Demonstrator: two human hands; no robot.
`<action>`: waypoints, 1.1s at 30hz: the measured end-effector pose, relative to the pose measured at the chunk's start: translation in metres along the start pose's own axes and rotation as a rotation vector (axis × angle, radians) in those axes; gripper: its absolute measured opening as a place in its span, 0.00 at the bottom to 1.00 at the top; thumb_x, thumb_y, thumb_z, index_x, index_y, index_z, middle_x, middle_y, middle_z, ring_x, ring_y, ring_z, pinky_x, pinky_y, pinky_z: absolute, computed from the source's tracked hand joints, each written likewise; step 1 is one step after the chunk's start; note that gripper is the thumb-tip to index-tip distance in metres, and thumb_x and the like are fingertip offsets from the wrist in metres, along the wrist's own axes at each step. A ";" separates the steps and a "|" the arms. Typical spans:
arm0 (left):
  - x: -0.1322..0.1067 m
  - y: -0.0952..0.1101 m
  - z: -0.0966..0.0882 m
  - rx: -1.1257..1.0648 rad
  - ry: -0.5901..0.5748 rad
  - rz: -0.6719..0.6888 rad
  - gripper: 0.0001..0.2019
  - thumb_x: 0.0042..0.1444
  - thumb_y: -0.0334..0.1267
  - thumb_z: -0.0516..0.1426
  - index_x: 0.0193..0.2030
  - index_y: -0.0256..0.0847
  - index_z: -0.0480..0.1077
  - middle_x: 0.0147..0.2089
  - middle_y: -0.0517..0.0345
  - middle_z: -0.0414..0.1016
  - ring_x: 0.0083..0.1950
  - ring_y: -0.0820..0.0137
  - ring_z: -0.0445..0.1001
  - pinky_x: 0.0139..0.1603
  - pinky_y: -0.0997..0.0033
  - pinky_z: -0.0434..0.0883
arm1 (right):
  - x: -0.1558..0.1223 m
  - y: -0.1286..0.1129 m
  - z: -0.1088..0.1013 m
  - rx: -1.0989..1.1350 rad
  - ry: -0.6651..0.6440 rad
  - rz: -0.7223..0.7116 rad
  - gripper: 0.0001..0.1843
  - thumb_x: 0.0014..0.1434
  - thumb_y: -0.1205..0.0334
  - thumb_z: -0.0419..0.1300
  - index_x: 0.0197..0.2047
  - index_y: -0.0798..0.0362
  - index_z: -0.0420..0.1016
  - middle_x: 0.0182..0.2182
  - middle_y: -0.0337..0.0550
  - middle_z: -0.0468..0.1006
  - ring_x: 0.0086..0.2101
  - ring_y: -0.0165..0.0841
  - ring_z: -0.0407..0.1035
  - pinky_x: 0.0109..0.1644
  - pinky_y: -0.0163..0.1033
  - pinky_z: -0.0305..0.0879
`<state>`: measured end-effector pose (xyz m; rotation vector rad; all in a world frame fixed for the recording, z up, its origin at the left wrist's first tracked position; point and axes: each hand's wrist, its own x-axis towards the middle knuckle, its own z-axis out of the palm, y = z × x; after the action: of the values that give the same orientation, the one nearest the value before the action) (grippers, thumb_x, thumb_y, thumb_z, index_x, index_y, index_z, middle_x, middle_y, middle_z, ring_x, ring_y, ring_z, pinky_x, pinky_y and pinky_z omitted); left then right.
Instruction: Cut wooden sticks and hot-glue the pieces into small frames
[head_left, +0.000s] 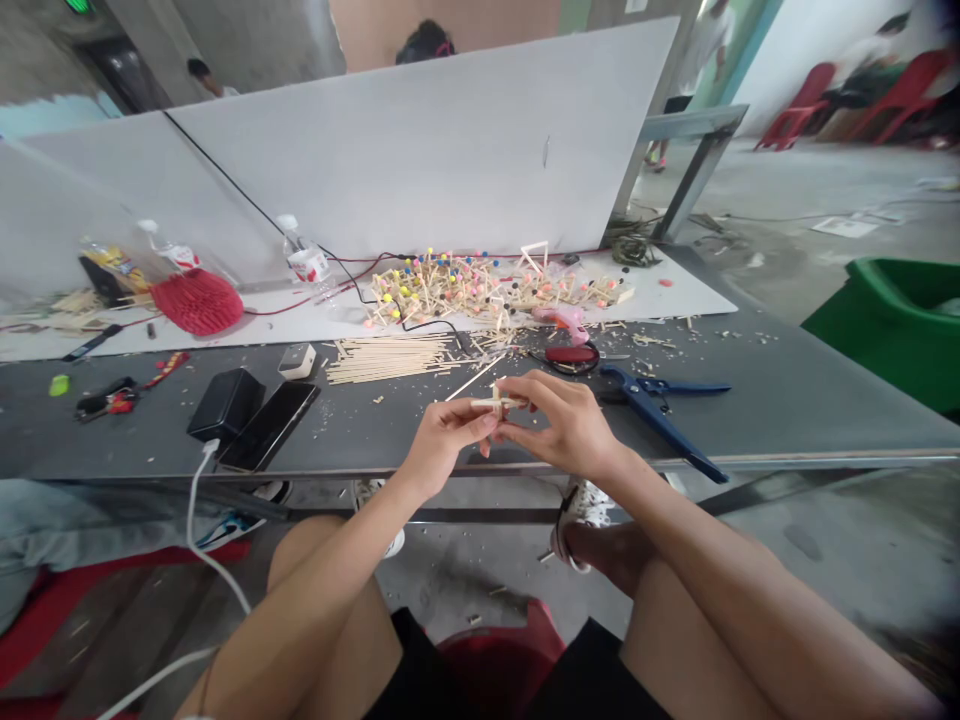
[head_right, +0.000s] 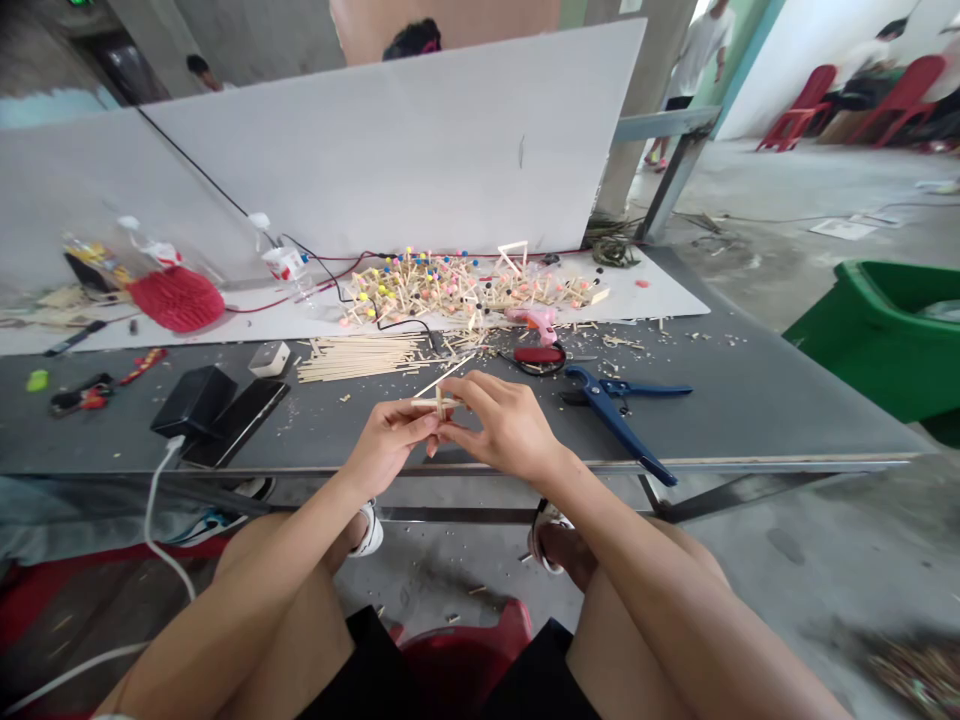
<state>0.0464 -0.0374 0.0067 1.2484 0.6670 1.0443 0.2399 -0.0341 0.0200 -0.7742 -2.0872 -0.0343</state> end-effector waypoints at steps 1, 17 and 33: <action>0.000 -0.001 0.000 -0.001 0.004 -0.004 0.10 0.54 0.41 0.66 0.41 0.40 0.82 0.32 0.53 0.77 0.31 0.73 0.70 0.29 0.71 0.68 | 0.000 0.000 0.001 0.004 -0.003 0.006 0.19 0.62 0.54 0.62 0.52 0.55 0.71 0.33 0.43 0.76 0.31 0.31 0.70 0.33 0.36 0.65; 0.002 0.001 -0.001 0.021 0.088 -0.039 0.12 0.52 0.43 0.67 0.36 0.35 0.81 0.28 0.54 0.75 0.28 0.73 0.70 0.28 0.72 0.67 | -0.001 -0.003 -0.003 0.134 0.118 0.015 0.13 0.63 0.65 0.60 0.51 0.49 0.77 0.38 0.47 0.76 0.33 0.32 0.71 0.35 0.39 0.70; 0.002 0.001 -0.001 0.102 0.069 0.014 0.10 0.53 0.42 0.66 0.31 0.36 0.80 0.27 0.55 0.75 0.27 0.74 0.68 0.29 0.72 0.66 | -0.001 -0.006 0.006 0.110 0.152 0.008 0.08 0.62 0.66 0.61 0.44 0.49 0.79 0.37 0.44 0.74 0.30 0.29 0.69 0.32 0.37 0.68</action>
<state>0.0461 -0.0355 0.0077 1.3114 0.7742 1.0798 0.2324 -0.0373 0.0169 -0.6912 -1.9258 0.0254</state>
